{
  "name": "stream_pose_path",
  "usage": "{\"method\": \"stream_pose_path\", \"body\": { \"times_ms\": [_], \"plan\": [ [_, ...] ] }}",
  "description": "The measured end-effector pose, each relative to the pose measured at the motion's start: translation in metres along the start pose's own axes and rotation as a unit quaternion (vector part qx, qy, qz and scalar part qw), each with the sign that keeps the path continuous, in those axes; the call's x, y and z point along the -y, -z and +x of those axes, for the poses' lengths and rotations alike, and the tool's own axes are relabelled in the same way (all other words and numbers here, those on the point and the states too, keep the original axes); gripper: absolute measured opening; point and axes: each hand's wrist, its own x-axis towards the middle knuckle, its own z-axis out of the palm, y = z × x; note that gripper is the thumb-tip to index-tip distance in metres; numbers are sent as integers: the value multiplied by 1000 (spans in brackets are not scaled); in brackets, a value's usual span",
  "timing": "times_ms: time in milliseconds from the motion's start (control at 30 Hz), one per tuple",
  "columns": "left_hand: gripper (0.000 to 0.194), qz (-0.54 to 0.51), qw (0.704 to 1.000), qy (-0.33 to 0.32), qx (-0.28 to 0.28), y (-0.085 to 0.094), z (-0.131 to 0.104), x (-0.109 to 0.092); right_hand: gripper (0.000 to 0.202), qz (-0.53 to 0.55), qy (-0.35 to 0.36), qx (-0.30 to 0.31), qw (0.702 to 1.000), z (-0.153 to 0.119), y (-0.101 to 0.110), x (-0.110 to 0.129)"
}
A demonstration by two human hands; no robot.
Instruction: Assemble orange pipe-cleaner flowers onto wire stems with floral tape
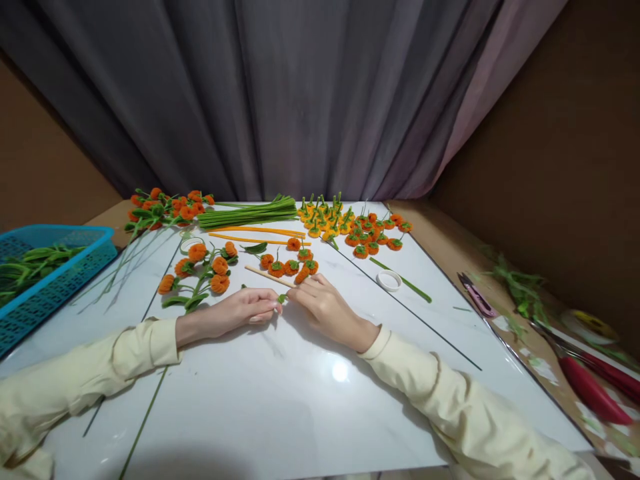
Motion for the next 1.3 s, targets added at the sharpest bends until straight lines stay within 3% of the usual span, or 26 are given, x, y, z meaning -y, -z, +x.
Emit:
{"method": "stream_pose_path", "body": {
  "times_ms": [100,233,433,567,667,900,1033,1133,1300],
  "plan": [
    [29,48,998,-26,-29,-3,-1,-3,20,99,-66,3,993,1,-1,3],
    [33,126,989,-55,-46,-4,-3,-2,21,226,-163,29,960,4,2,7],
    [34,204,974,-87,-44,-1,-4,2,22,256,-183,32,949,4,4,8],
    [29,309,940,-130,-63,0,-3,2,24,251,-189,41,948,5,4,10],
    [25,374,909,-167,-74,0,-3,3,26,278,-229,57,931,6,4,12],
    [23,510,807,-284,-87,2,-1,13,32,462,-317,120,820,7,2,13],
    [25,564,755,-326,-80,1,-1,12,31,506,-323,144,787,8,3,12],
    [27,580,740,-332,-71,0,-2,9,32,519,-323,171,772,9,6,11],
    [29,566,756,-322,-64,2,-1,11,33,521,-327,198,763,11,10,10]
  ]
}}
